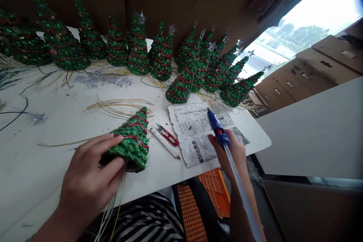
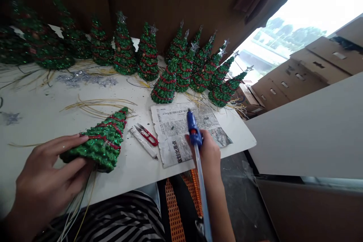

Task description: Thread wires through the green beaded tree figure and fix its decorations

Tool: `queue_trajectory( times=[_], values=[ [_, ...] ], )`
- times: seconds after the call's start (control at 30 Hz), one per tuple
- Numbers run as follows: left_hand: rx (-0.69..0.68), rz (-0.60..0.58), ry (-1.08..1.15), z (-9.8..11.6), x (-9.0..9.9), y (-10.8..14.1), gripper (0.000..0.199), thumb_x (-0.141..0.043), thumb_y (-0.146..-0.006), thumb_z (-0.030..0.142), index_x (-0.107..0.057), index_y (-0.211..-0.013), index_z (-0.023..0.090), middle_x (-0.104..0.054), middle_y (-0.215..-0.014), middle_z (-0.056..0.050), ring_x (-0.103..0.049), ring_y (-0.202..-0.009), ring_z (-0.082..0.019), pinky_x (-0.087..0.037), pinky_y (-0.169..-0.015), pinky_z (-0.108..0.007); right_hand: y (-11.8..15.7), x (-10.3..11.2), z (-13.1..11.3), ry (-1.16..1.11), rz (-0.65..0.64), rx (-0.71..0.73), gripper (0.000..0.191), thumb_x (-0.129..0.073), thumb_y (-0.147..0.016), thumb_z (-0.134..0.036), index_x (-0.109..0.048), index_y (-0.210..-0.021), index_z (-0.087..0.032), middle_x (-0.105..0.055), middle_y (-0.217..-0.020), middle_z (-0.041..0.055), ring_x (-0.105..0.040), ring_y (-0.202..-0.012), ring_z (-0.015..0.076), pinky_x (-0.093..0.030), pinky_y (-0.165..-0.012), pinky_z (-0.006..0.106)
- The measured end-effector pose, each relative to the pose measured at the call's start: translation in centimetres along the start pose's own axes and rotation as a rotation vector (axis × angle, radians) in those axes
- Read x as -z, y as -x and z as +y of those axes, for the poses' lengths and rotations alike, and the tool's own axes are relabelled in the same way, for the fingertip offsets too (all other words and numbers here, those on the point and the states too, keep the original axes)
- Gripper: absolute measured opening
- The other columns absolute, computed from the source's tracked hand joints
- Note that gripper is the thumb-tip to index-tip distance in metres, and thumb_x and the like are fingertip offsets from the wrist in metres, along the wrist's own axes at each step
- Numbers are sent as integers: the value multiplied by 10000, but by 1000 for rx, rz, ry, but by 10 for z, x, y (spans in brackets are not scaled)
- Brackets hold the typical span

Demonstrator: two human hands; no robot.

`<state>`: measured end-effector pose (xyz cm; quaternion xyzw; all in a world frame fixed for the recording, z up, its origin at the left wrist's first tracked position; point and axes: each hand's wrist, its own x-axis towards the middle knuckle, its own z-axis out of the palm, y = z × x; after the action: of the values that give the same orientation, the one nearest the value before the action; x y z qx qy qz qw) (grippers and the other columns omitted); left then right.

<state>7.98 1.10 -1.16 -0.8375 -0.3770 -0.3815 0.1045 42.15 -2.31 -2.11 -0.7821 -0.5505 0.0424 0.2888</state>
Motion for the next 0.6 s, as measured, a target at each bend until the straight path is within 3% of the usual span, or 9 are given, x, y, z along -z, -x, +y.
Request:
queue_trajectory(
  times=[0.13, 0.27, 0.37, 0.43, 0.53, 0.6],
  values=[
    [51, 50, 4, -10, 1, 4, 143, -642, -876, 82, -614, -791, 193, -654, -1118, -121, -670, -1003, -299, -573, -813, -449, -37, -7, 17, 103, 17, -98, 339, -606, -956, -418, -599, -1177, -162, -645, -1134, 71, -651, -936, 188, -565, -809, 381],
    [101, 83, -15, -11, 3, 6, 140, -606, -917, 135, -620, -794, 200, -663, -1105, -105, -693, -934, -250, -593, -786, -396, -50, -12, 24, 121, 24, -99, 346, -624, -955, -375, -595, -1231, -168, -628, -1239, 88, -648, -1062, 225, -566, -900, 444],
    [101, 93, -76, -11, 5, 9, 128, -584, -934, 161, -635, -820, 187, -662, -1141, -121, -707, -924, -236, -595, -743, -356, -42, -9, 18, 65, 109, -22, 345, -618, -959, -371, -592, -1244, -180, -611, -1281, 94, -633, -1100, 233, -554, -930, 458],
    [88, 108, -144, -9, 5, 13, 114, -606, -917, 142, -642, -814, 177, -648, -1204, -153, -704, -978, -263, -585, -746, -364, -27, -9, 1, -12, 153, 76, 291, -580, -979, -378, -612, -1222, -220, -600, -1311, 99, -622, -1104, 215, -546, -951, 433],
    [79, 165, -268, -1, 5, 21, 60, -695, -852, 120, -686, -845, 179, -643, -1202, -187, -665, -1063, -338, -548, -847, -448, 7, -21, -45, -170, 121, 298, 312, -592, -970, -400, -612, -1199, -189, -626, -1246, 88, -631, -1089, 223, -544, -940, 453],
    [107, 203, -332, 6, 4, 25, 88, -727, -830, 128, -710, -897, 182, -667, -1090, -179, -669, -962, -324, -524, -803, -437, 30, -35, -83, -277, 60, 453, 322, -551, -976, -443, -598, -1205, -222, -658, -1192, 92, -620, -1125, 231, -534, -981, 452]
  ],
)
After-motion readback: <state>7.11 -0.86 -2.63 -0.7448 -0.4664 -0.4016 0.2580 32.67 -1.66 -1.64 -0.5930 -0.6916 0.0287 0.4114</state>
